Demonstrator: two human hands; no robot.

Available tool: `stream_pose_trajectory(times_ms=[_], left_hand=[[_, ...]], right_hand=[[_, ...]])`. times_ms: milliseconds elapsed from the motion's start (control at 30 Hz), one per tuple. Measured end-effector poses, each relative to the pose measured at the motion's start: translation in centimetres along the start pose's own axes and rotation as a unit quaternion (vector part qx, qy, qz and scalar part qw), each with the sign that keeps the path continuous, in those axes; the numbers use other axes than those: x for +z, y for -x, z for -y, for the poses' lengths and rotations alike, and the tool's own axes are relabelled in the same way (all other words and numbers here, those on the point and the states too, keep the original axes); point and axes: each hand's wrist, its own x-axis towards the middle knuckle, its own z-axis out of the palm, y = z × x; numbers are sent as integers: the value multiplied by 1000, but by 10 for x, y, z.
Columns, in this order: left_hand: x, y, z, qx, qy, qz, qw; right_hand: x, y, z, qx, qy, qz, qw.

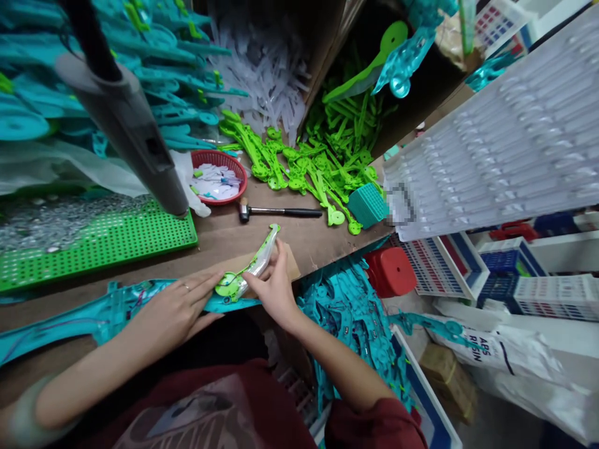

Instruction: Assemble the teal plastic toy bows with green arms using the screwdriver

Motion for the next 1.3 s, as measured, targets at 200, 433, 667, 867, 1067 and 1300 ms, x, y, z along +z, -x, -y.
stream_pose_trajectory(times_ms=[200,433,667,867,1067,1300], left_hand=[[5,2,-2,-12,10,-23,1000],[5,0,0,6,-18,-25,999],[7,1,4,0,-23,-16,1000],[14,5,8,21,-34,-87,995],[16,2,16,41,-49,-131,989],[10,-3,31,107,-54,-112,986]], right_hand=[[0,-3,-3,46,-22,16,999],[-17,-6,4,-81,327,5,942],[-71,-77,75,-135,478,217,840],[-37,-189,145,-157,559,36,813],[-10,-232,185,-132,605,33,784],[-112,-250,228,-61,627,-58,774]])
